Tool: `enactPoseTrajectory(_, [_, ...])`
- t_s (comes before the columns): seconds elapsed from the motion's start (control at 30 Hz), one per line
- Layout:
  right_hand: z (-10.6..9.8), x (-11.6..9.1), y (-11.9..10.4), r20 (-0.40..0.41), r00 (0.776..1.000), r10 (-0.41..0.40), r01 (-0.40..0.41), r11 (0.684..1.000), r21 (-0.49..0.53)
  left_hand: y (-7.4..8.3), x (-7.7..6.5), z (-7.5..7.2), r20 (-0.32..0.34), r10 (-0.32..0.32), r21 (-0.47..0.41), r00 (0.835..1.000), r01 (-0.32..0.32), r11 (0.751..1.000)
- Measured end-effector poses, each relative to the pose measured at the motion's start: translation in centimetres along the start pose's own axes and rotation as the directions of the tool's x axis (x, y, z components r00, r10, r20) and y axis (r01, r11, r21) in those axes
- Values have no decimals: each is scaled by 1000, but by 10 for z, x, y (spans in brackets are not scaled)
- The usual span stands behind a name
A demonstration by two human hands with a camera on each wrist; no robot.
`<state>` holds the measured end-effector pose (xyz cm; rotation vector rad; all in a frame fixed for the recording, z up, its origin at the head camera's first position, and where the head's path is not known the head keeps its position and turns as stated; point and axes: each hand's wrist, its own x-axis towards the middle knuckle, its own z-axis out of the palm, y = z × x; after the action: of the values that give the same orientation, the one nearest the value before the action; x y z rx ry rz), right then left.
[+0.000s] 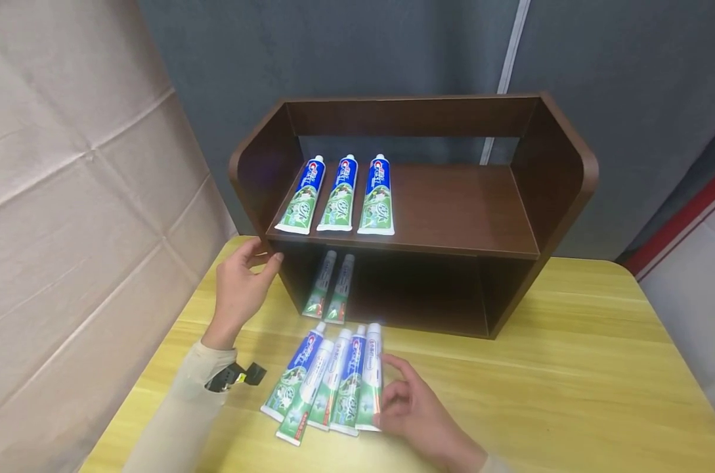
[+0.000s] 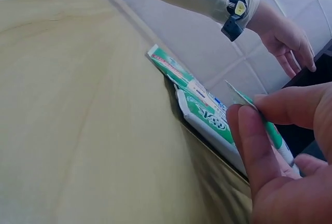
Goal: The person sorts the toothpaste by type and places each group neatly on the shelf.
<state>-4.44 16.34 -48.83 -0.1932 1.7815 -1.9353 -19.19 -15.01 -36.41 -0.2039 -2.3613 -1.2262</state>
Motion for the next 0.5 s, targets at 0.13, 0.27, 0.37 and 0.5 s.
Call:
enactPoseTrajectory(0.13, [1,2,-4,1,1000,-6,6,1000,6,-1,0,0,-2,-4,0,1000,4,1000])
enactPoseTrajectory(0.27, [1,8,-7,5,999,-52,52,999,6,-1,0,0,-8,2,-8,1000,-3,1000])
enactPoseTrajectory(0.37, [0,14,-11,2,997,-76,76,997,-3,-1,1,0,-11,8,-14,1000,-8,1000])
enactPoseTrajectory(0.5, [-1,22,-17,-13,997,-80,80,997,-22,-1,1,1,-11,14,-14,1000,-14,1000])
